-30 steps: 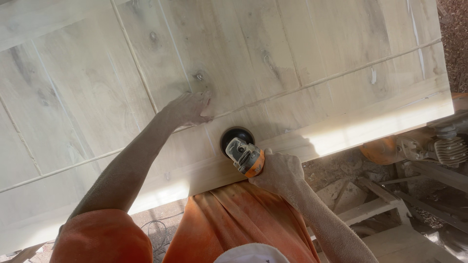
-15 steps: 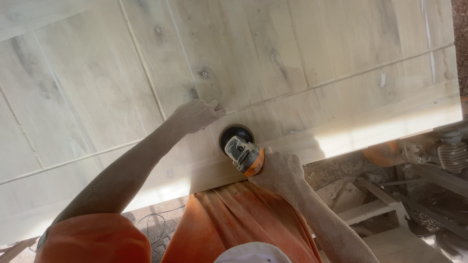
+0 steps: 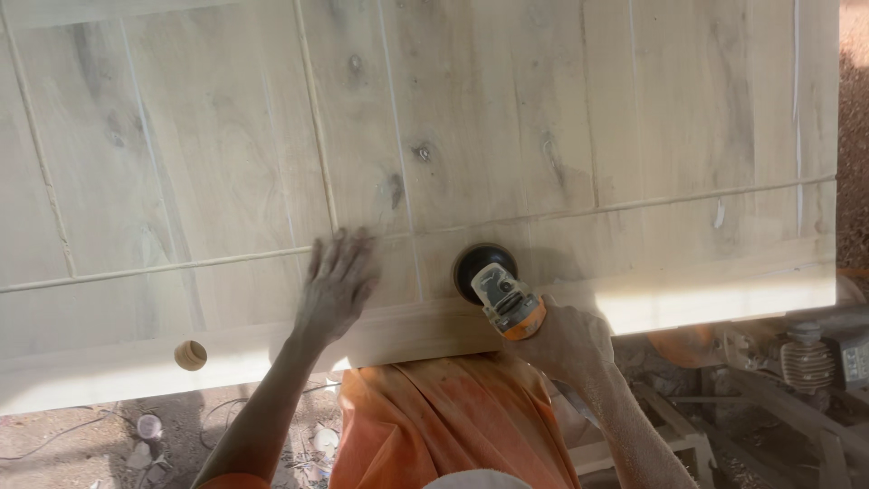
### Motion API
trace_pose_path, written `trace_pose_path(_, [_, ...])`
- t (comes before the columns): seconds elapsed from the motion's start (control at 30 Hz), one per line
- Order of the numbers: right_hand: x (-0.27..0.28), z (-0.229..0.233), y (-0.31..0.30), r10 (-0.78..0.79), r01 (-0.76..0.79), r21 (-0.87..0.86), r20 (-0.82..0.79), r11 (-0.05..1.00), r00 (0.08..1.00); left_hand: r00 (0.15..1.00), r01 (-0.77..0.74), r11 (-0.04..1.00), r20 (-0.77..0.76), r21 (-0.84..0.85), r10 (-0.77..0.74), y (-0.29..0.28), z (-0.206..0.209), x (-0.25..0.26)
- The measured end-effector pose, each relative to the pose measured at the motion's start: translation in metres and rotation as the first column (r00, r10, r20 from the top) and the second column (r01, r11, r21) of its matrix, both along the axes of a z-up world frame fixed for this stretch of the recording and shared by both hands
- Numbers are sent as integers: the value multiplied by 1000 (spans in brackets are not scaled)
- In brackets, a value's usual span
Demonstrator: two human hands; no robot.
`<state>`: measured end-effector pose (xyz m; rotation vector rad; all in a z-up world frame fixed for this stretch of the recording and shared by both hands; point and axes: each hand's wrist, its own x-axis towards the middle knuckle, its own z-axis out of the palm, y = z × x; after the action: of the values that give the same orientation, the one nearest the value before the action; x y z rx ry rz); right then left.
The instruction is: The person uses an orbital sander to smooth the surface of a large wooden panel. They move the sander systematically across the panel while keeping one hand on the wood for stability.
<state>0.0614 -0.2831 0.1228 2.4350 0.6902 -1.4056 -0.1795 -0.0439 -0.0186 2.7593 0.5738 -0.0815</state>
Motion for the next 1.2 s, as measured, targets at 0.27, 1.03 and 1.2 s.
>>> trace_pose_path(0.27, [2,-5,50,321,-322,8,52,947,946,904,-406,914,152,13,399,54,-12,-9])
trace_pose_path(1.03, [290,-75,306,167,-214,201,228,956,959,981,-169,986,97,-14,169,158,-17,196])
trace_pose_path(1.2, [332,-93,253,408,-433,278,146,857,901,955,-292,955,62,45,289,167,-21,272])
